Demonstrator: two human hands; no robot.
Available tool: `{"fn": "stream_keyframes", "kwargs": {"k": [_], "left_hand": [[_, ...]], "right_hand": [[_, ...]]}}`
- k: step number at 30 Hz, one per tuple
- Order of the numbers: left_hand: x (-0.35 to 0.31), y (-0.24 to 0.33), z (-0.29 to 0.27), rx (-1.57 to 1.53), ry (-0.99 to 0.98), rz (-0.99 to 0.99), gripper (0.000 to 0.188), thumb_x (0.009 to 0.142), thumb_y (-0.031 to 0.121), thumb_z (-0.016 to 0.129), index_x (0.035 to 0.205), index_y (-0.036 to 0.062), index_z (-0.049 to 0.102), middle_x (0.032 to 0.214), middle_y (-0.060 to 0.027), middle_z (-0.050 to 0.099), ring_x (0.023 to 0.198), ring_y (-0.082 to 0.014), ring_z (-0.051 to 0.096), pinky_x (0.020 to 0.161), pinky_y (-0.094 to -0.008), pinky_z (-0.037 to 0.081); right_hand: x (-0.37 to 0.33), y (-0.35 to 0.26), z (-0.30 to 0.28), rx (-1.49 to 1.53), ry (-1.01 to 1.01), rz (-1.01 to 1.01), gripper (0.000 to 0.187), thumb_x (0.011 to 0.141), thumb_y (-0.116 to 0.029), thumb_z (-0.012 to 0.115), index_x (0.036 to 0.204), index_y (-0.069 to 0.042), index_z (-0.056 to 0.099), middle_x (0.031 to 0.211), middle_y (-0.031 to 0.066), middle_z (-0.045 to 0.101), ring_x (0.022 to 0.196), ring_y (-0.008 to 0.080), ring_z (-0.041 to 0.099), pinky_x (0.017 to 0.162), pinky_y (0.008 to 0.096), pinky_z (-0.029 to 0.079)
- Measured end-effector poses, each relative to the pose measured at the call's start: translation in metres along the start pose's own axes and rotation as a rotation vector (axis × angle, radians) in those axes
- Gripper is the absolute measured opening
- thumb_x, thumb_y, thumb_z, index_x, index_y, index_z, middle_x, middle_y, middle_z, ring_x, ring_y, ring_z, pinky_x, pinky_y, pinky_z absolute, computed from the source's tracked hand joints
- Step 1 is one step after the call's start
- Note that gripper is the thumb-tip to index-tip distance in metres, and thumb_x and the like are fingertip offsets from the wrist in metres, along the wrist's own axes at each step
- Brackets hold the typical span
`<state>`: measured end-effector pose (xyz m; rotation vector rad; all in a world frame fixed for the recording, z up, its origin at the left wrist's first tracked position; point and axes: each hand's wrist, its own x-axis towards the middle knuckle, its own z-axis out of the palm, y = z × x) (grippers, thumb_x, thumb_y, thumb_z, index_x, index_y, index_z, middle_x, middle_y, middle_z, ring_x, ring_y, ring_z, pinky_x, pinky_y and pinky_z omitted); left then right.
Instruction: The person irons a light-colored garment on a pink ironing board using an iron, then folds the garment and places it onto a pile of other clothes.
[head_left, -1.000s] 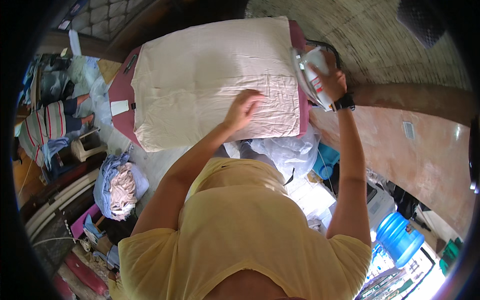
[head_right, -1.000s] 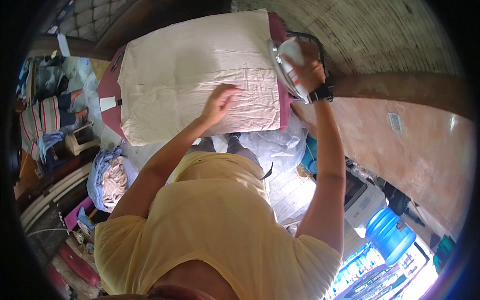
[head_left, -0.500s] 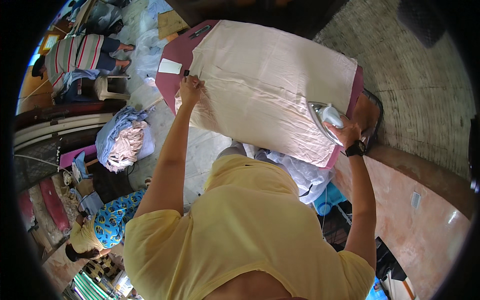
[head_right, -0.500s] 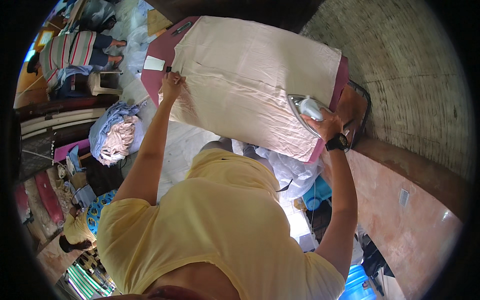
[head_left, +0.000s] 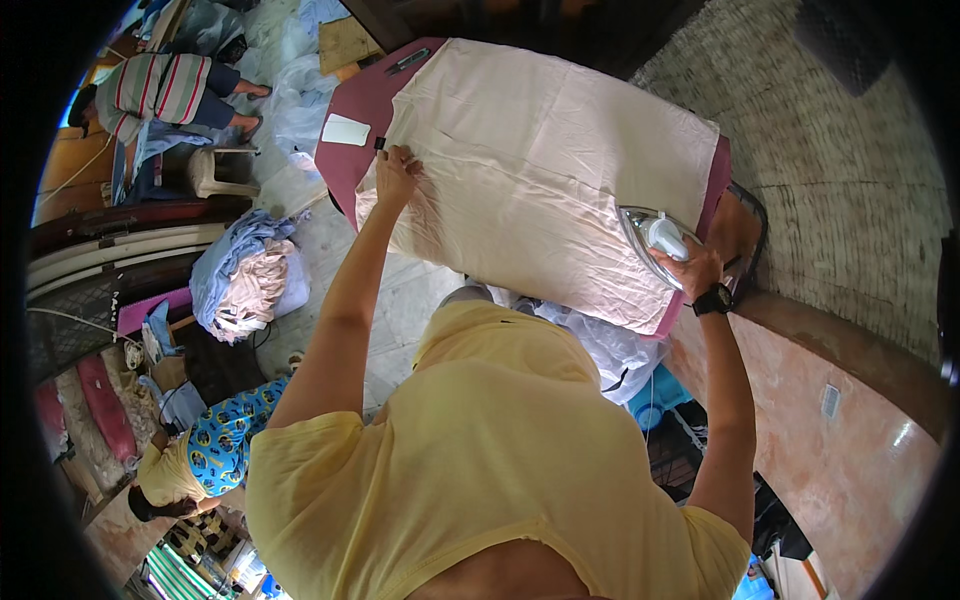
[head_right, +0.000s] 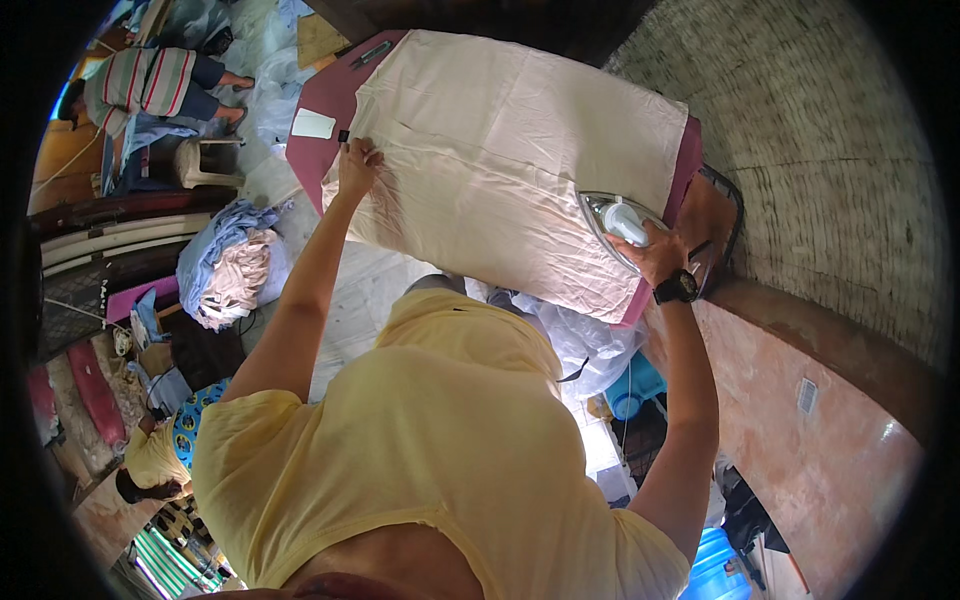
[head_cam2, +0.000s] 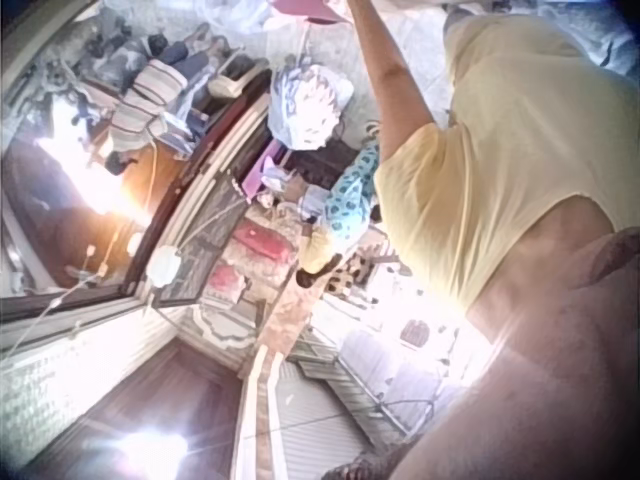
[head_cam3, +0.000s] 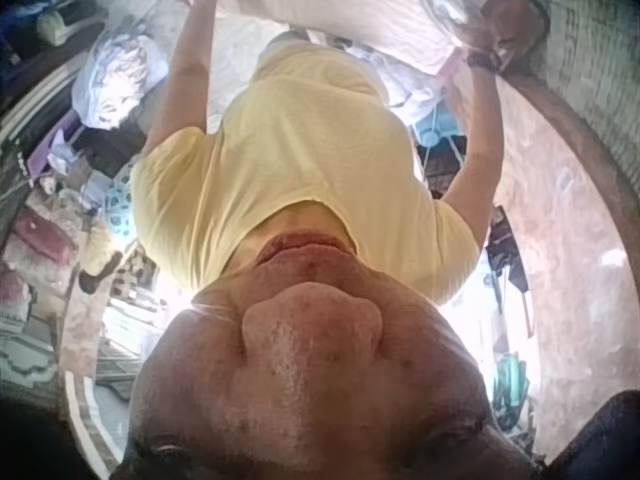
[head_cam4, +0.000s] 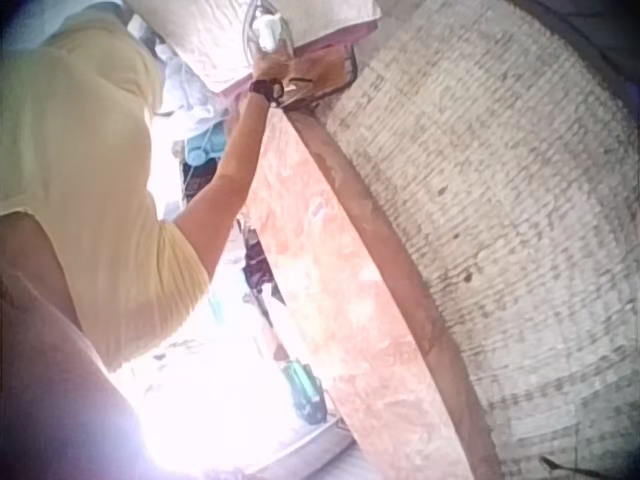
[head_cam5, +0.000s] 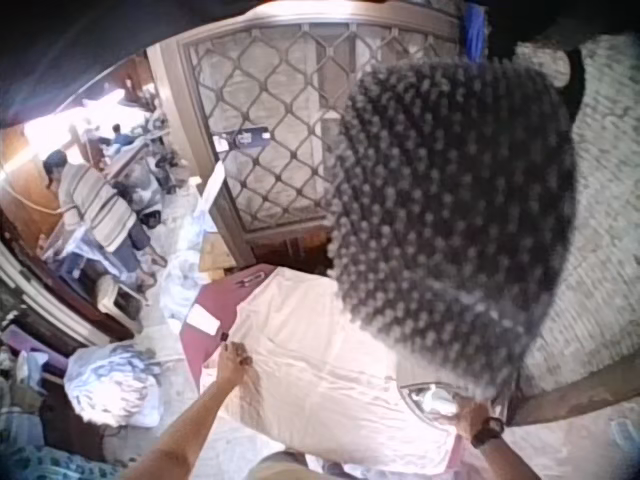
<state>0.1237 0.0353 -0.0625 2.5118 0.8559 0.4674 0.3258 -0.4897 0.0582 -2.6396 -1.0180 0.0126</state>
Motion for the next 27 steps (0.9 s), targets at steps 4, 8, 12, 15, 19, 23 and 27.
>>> {"fn": "stream_keyframes", "kwargs": {"k": [4,8,12,15,19,23,27], "left_hand": [[0.009,-0.005,-0.003,0.071,-0.036,0.143,0.025,0.082,0.003,0.065,0.103,0.0016,0.052,0.092,-0.0179,0.059,0.092,-0.038,0.058,0.077,-0.045,0.047],[0.023,-0.013,0.008,-0.297,-0.012,-0.066,0.025,0.086,0.011,0.066,0.105,0.0044,0.051,0.1,-0.0165,0.06,0.086,-0.0351,0.063,0.073,-0.0452,0.05],[0.029,0.02,0.026,-0.019,0.167,-0.067,0.03,0.089,0.028,0.066,0.102,0.0059,0.051,0.106,-0.0153,0.058,0.084,-0.036,0.064,0.069,-0.0461,0.051],[0.031,0.044,0.025,0.111,0.149,-0.124,0.037,0.091,0.04,0.062,0.103,0.0065,0.052,0.109,-0.0147,0.057,0.085,-0.0369,0.064,0.068,-0.0479,0.051],[0.041,0.03,0.02,0.201,0.088,-0.043,0.035,0.094,0.039,0.055,0.103,0.0063,0.047,0.108,-0.0165,0.058,0.084,-0.0399,0.064,0.066,-0.0512,0.051],[0.043,0.013,0.008,0.182,0.089,0.053,0.025,0.096,0.028,0.052,0.103,0.0054,0.042,0.107,-0.0181,0.058,0.081,-0.0429,0.063,0.065,-0.0532,0.051],[0.041,0.02,-0.001,0.222,0.084,-0.009,0.024,0.095,0.026,0.052,0.105,0.0064,0.041,0.111,-0.0163,0.057,0.081,-0.0431,0.064,0.065,-0.0536,0.051]], "right_hand": [[-0.007,0.014,0.014,-0.082,0.007,-0.072,0.068,0.068,-0.068,0.071,0.086,-0.002,0.07,0.066,0.0192,0.066,0.062,0.0321,0.068,0.057,0.0431,0.055],[-0.006,0.01,0.011,-0.052,-0.063,0.043,0.071,0.069,-0.071,0.068,0.091,-0.003,0.071,0.075,0.0193,0.069,0.072,0.0349,0.068,0.066,0.0454,0.055],[0.0,0.0,0.0,0.006,-0.197,0.147,0.074,0.07,-0.072,0.066,0.095,-0.003,0.069,0.083,0.0189,0.07,0.08,0.0367,0.068,0.074,0.0463,0.055],[-0.002,0.005,-0.004,0.043,-0.241,0.157,0.06,0.072,-0.062,0.072,0.095,-0.007,0.069,0.084,0.0168,0.07,0.079,0.0335,0.069,0.071,0.0429,0.054],[0.001,-0.003,-0.014,0.171,-0.245,0.094,0.068,0.07,-0.069,0.069,0.087,-0.003,0.068,0.081,0.0192,0.069,0.076,0.035,0.069,0.071,0.0433,0.055],[-0.002,0.001,-0.006,0.017,-0.173,0.053,0.066,0.07,-0.068,0.069,0.086,-0.004,0.068,0.074,0.0176,0.068,0.07,0.0345,0.068,0.066,0.0433,0.056],[-0.005,0.01,-0.004,-0.005,-0.162,-0.185,0.063,0.07,-0.066,0.071,0.083,-0.004,0.067,0.067,0.0166,0.067,0.065,0.0338,0.069,0.062,0.0428,0.056]]}}
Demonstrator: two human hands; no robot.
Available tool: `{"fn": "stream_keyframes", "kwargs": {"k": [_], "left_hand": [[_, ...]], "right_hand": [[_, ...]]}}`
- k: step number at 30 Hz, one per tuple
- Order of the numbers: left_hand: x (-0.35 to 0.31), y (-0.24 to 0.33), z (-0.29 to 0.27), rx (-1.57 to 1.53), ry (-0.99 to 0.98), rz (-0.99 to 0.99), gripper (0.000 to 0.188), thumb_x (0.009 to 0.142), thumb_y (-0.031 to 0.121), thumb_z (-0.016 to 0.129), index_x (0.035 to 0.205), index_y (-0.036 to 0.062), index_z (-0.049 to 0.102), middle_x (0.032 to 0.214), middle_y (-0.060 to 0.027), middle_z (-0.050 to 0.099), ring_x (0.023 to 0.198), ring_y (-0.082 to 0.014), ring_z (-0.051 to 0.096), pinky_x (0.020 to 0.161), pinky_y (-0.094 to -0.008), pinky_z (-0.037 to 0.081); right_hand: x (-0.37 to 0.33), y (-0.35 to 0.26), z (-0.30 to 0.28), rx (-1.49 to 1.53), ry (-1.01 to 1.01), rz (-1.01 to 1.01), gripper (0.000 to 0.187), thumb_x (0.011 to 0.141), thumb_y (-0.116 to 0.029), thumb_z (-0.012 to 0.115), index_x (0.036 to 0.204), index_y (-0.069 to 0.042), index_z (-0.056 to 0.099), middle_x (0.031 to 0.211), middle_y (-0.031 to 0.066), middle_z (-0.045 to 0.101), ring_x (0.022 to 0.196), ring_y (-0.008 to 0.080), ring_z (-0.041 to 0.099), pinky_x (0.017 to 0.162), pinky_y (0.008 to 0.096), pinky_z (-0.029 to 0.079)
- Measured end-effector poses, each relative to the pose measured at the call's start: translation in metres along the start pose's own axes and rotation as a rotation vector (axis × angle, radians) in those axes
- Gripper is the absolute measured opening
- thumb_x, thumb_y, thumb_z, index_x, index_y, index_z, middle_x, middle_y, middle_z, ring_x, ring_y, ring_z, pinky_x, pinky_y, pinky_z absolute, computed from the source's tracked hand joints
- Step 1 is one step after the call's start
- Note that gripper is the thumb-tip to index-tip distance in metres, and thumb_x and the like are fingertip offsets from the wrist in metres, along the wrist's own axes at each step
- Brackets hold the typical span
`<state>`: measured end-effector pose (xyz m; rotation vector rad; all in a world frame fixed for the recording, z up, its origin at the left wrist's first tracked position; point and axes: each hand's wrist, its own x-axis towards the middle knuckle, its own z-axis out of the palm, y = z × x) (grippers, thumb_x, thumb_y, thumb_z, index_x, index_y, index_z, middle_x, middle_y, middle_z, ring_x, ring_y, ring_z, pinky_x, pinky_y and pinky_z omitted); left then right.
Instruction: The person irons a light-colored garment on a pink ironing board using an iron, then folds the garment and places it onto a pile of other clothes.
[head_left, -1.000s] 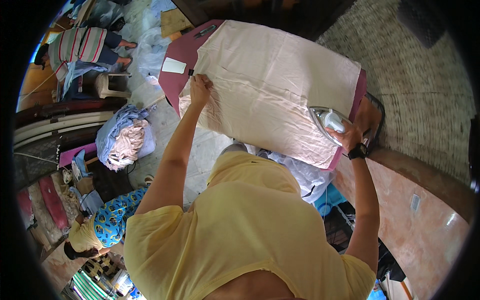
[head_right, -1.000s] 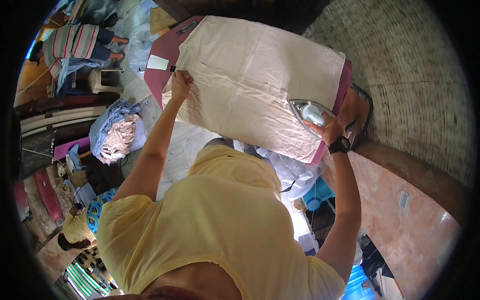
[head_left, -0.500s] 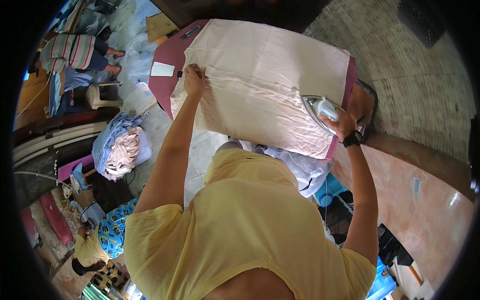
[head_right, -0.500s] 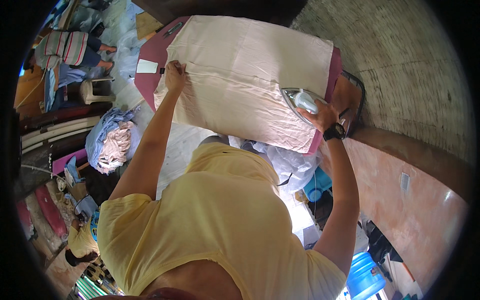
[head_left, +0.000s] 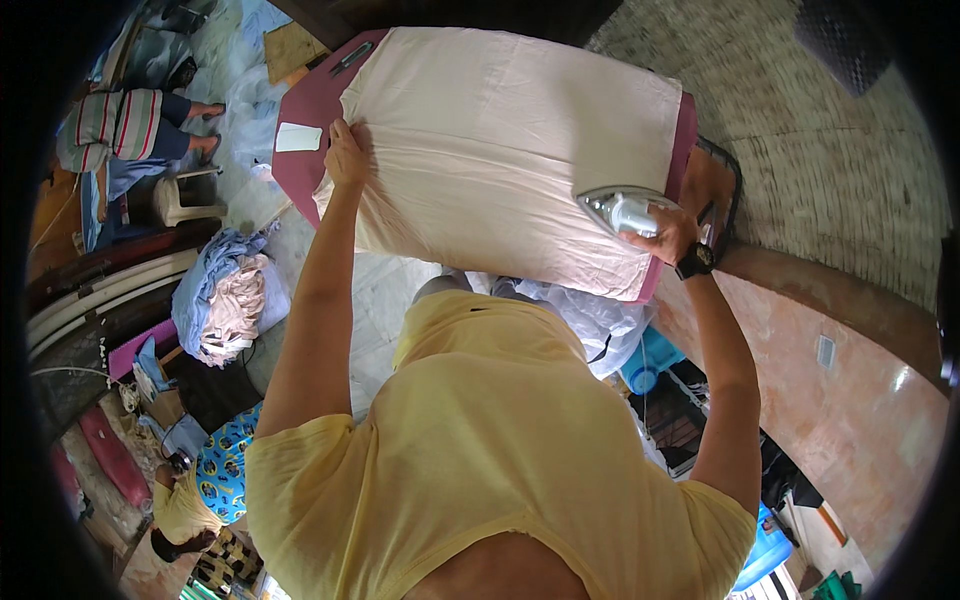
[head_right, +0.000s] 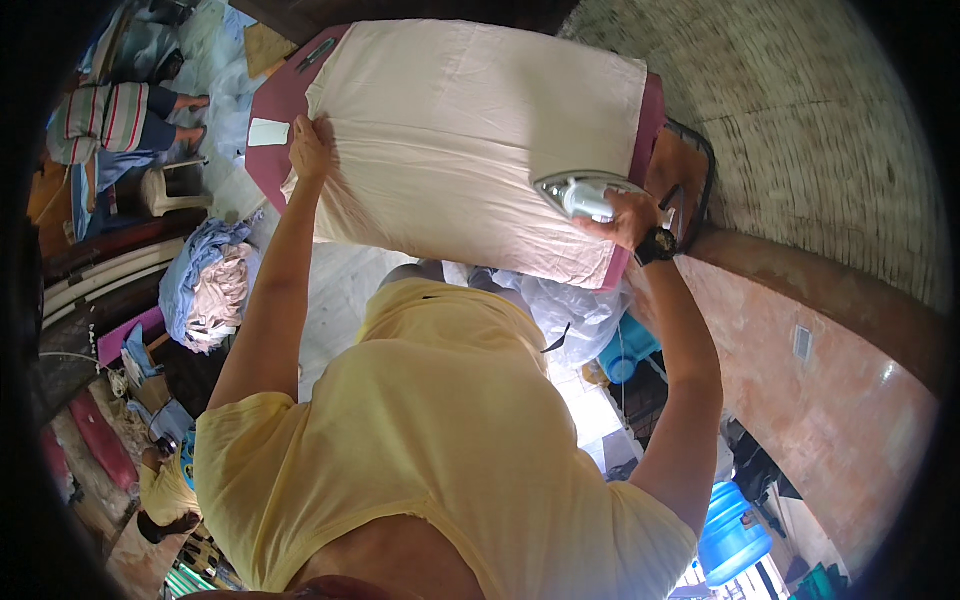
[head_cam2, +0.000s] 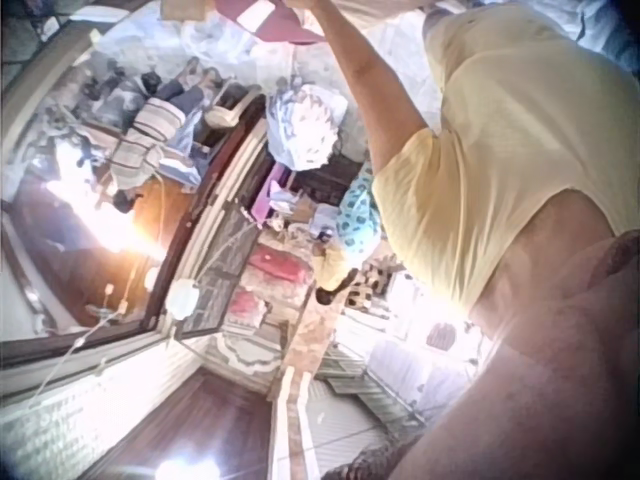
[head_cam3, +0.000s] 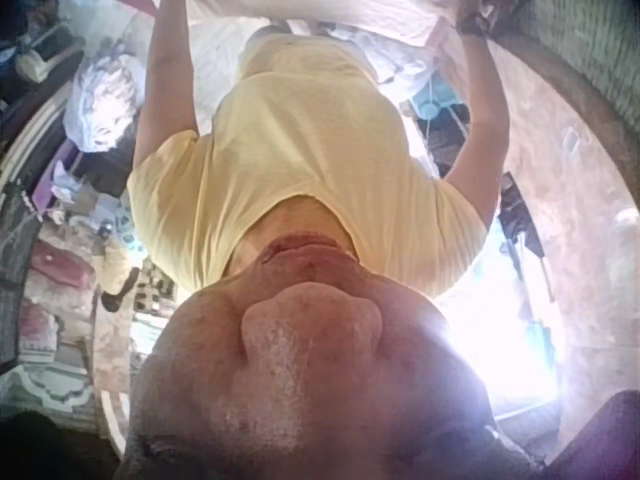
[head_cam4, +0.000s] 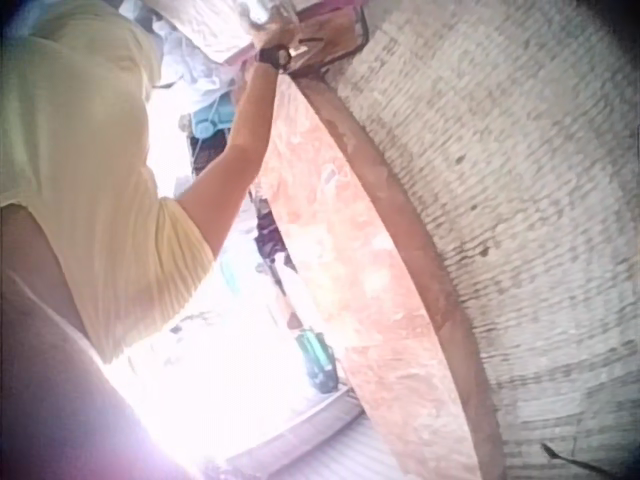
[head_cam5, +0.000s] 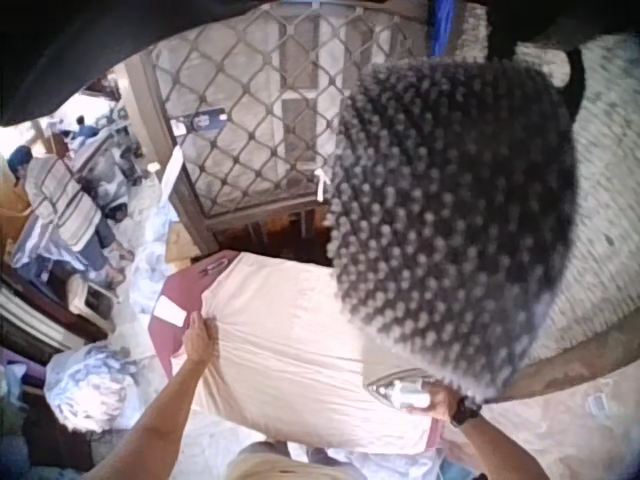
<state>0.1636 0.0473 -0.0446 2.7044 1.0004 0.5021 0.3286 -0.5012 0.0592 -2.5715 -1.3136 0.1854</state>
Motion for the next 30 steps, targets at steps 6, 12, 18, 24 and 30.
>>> {"fn": "stream_keyframes", "kwargs": {"k": [6,12,18,24,30], "left_hand": [[-0.003,-0.007,0.004,-0.097,0.083,0.004,0.026,0.097,0.03,0.051,0.108,0.0085,0.042,0.109,-0.0147,0.055,0.08,-0.0418,0.064,0.064,-0.0524,0.051],[-0.001,-0.013,0.013,0.004,0.081,-0.036,0.026,0.098,0.036,0.05,0.102,0.0103,0.048,0.107,-0.0129,0.056,0.078,-0.0394,0.064,0.06,-0.0503,0.051],[0.003,-0.025,0.009,-0.056,0.113,0.007,0.025,0.097,0.037,0.051,0.097,0.0124,0.051,0.097,-0.0075,0.063,0.073,-0.0367,0.065,0.058,-0.0489,0.05],[0.003,-0.029,0.01,-0.139,0.139,-0.011,0.026,0.096,0.038,0.055,0.096,0.0123,0.054,0.094,-0.0058,0.063,0.074,-0.0342,0.065,0.058,-0.0468,0.051],[0.004,-0.034,0.013,-0.189,0.177,-0.018,0.023,0.095,0.036,0.057,0.096,0.013,0.056,0.093,-0.0051,0.061,0.073,-0.0324,0.065,0.057,-0.0451,0.05]], "right_hand": [[0.022,-0.021,0.008,0.062,0.102,0.078,0.059,0.068,-0.06,0.077,0.078,-0.004,0.066,0.066,0.0157,0.067,0.063,0.0315,0.068,0.06,0.0412,0.056],[0.07,-0.063,0.013,0.032,0.103,-0.094,0.06,0.07,-0.063,0.074,0.078,-0.004,0.068,0.064,0.0137,0.067,0.059,0.0294,0.068,0.056,0.04,0.056],[0.133,-0.124,0.031,0.079,0.228,-0.142,0.057,0.07,-0.058,0.077,0.075,-0.002,0.067,0.059,0.0134,0.064,0.053,0.0306,0.064,0.049,0.0394,0.053],[0.195,-0.183,0.05,0.166,0.179,-0.159,0.057,0.072,-0.054,0.078,0.083,0.0,0.069,0.067,0.0174,0.067,0.061,0.0356,0.067,0.055,0.042,0.055],[0.253,-0.239,0.072,0.178,0.181,-0.21,0.06,0.075,-0.061,0.071,0.074,-0.001,0.066,0.058,0.0184,0.062,0.053,0.0371,0.064,0.049,0.0455,0.051]]}}
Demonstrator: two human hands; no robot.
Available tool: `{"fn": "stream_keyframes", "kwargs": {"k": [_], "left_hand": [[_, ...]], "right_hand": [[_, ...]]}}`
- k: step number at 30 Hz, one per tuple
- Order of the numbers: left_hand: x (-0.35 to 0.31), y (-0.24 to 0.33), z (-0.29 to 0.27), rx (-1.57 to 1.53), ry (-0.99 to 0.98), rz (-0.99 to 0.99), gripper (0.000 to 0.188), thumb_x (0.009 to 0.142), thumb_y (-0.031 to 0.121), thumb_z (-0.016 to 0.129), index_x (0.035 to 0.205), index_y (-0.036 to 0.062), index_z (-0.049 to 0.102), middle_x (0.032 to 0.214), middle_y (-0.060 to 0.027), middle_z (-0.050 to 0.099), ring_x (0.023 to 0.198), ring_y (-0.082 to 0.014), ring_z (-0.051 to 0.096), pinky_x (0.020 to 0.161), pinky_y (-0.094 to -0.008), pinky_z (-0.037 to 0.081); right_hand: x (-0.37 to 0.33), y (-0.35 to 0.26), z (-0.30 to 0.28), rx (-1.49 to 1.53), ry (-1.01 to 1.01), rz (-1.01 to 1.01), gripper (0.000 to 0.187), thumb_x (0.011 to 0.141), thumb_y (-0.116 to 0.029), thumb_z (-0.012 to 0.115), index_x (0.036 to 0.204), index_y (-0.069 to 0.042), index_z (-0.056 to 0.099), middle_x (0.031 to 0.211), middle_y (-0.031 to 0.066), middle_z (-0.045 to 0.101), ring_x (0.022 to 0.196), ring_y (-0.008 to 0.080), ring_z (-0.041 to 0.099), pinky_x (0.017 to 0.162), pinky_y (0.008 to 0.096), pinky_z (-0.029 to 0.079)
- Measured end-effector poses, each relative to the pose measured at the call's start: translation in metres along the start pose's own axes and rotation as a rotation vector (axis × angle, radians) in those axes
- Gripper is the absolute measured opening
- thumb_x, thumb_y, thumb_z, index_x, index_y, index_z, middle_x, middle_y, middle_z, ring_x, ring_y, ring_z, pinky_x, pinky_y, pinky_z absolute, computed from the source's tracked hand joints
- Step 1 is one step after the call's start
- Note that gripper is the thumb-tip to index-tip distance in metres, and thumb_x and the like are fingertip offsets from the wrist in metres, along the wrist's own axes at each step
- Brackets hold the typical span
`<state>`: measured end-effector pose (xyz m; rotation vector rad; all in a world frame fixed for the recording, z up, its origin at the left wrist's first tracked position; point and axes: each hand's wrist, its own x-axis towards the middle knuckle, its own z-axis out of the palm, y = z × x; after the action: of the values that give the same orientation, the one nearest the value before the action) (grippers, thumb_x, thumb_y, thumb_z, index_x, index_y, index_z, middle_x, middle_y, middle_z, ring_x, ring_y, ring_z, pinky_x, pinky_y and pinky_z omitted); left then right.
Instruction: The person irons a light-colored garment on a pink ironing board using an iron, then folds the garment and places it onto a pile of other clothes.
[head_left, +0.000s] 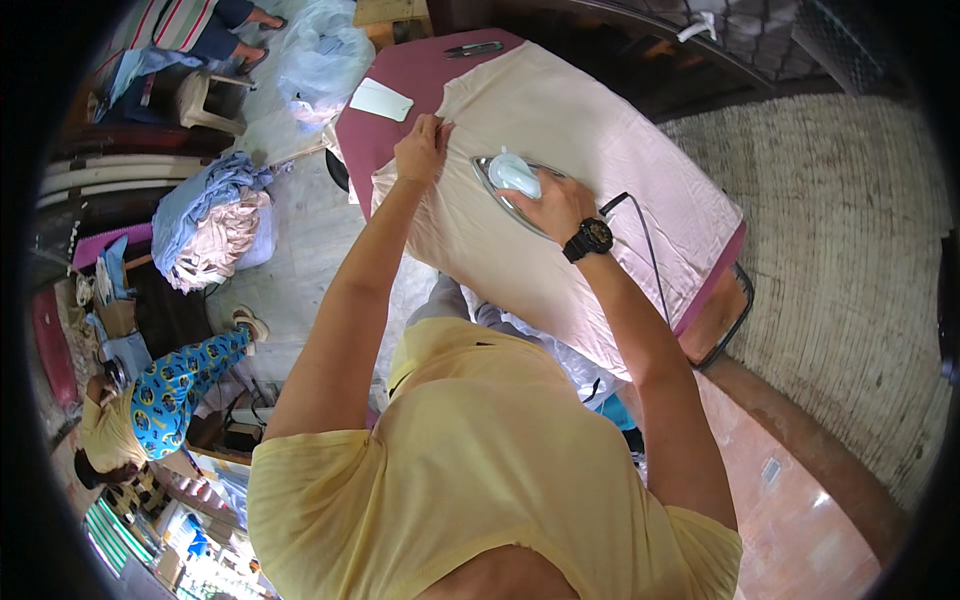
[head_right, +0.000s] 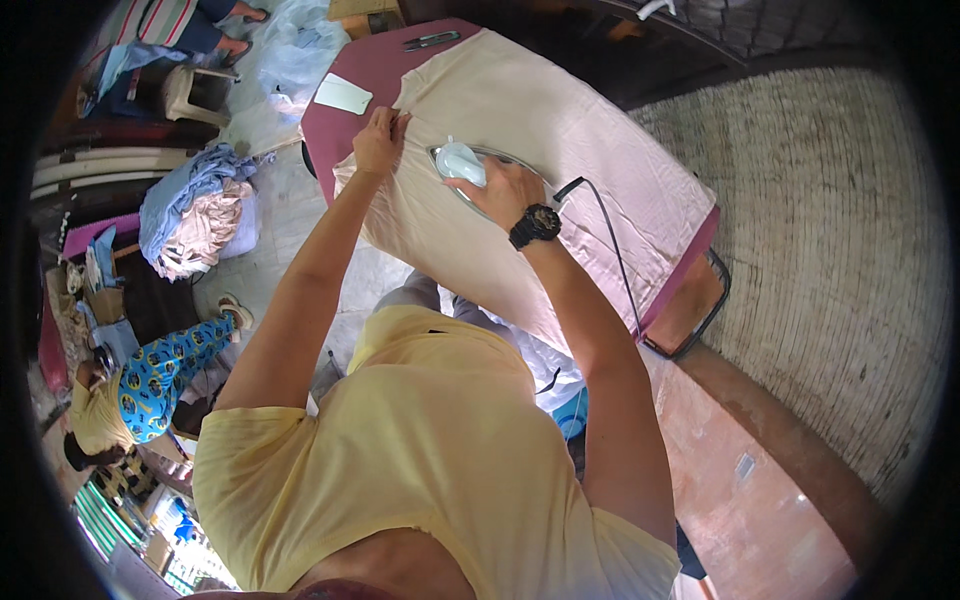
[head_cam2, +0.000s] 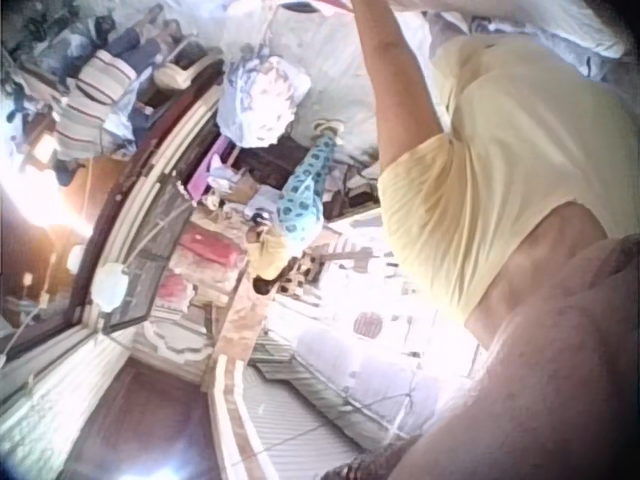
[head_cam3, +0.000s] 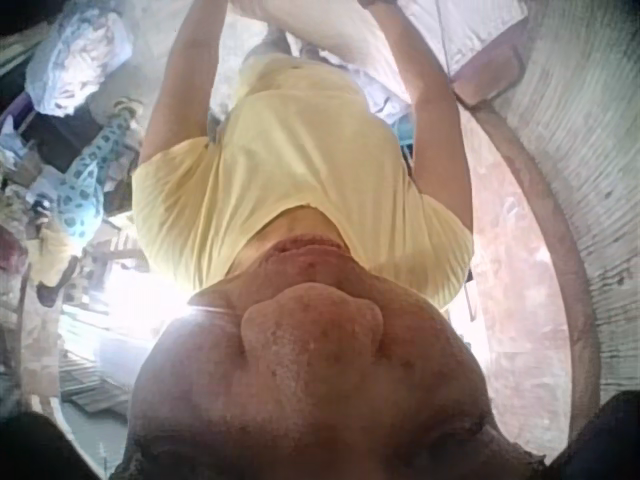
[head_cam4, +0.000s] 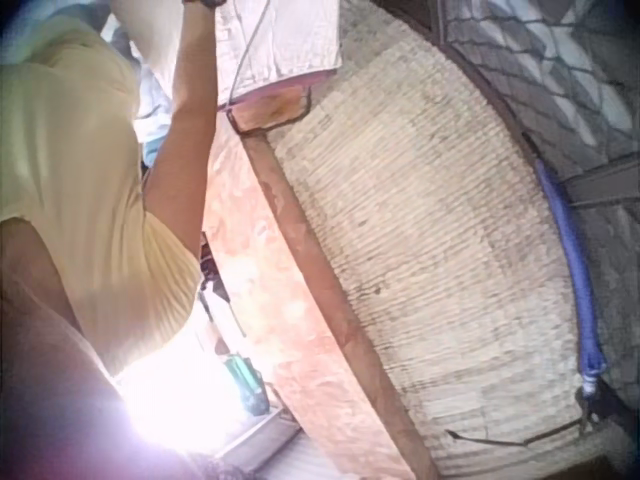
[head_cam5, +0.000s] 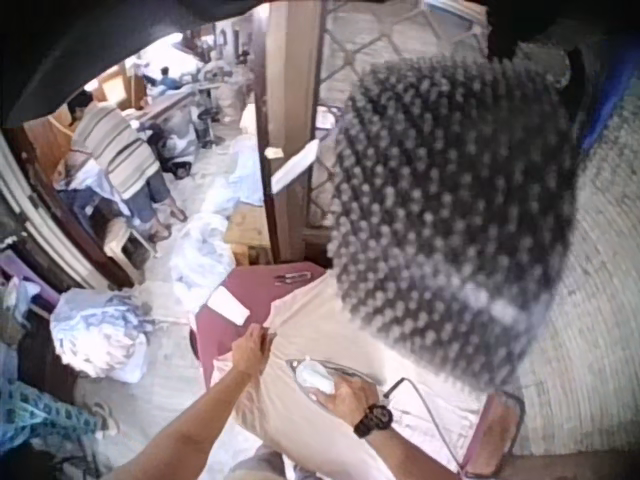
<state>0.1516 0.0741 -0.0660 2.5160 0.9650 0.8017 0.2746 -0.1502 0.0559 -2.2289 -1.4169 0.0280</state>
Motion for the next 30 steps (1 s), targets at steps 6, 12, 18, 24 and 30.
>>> {"fn": "stream_keyframes", "kwargs": {"k": [6,12,18,24,30], "left_hand": [[0.002,0.004,-0.007,-0.082,-0.03,-0.076,0.021,0.094,0.033,0.058,0.096,0.0121,0.059,0.092,-0.0064,0.059,0.075,-0.0335,0.064,0.059,-0.0452,0.051],[0.003,-0.009,-0.008,-0.242,-0.008,-0.076,0.013,0.093,0.019,0.058,0.101,0.0089,0.059,0.093,-0.0108,0.059,0.078,-0.0354,0.063,0.065,-0.0454,0.05],[-0.02,-0.023,-0.043,-0.633,-0.053,-0.358,0.015,0.089,0.009,0.061,0.103,0.0043,0.06,0.091,-0.0144,0.06,0.08,-0.0302,0.065,0.07,-0.0399,0.051],[-0.05,-0.008,-0.057,-0.323,-0.068,-0.308,0.017,0.082,0.016,0.072,0.092,0.0039,0.064,0.084,-0.011,0.059,0.08,-0.0265,0.062,0.07,-0.0383,0.05],[-0.043,-0.012,-0.045,-0.204,-0.027,-0.353,0.02,0.08,0.025,0.074,0.081,0.0064,0.066,0.083,-0.0073,0.058,0.078,-0.025,0.061,0.068,-0.0378,0.049]], "right_hand": [[0.045,-0.028,0.019,-0.045,-0.121,0.099,0.063,0.076,-0.064,0.067,0.079,-0.001,0.067,0.061,0.0214,0.063,0.058,0.0396,0.065,0.052,0.0475,0.051],[0.06,-0.036,0.023,-0.068,-0.196,0.152,0.065,0.076,-0.066,0.067,0.089,-0.003,0.071,0.068,0.0219,0.066,0.066,0.0403,0.066,0.057,0.0478,0.052],[0.063,-0.041,0.023,-0.045,-0.232,0.158,0.064,0.076,-0.066,0.067,0.089,-0.003,0.071,0.07,0.0227,0.066,0.068,0.0407,0.067,0.06,0.048,0.053],[0.07,-0.047,0.029,-0.057,-0.242,0.167,0.063,0.074,-0.065,0.069,0.084,-0.003,0.071,0.074,0.0234,0.067,0.07,0.0403,0.068,0.062,0.0486,0.054],[0.072,-0.05,0.019,-0.082,-0.331,0.225,0.065,0.074,-0.066,0.068,0.089,-0.003,0.072,0.082,0.0245,0.068,0.078,0.041,0.068,0.068,0.0491,0.054]]}}
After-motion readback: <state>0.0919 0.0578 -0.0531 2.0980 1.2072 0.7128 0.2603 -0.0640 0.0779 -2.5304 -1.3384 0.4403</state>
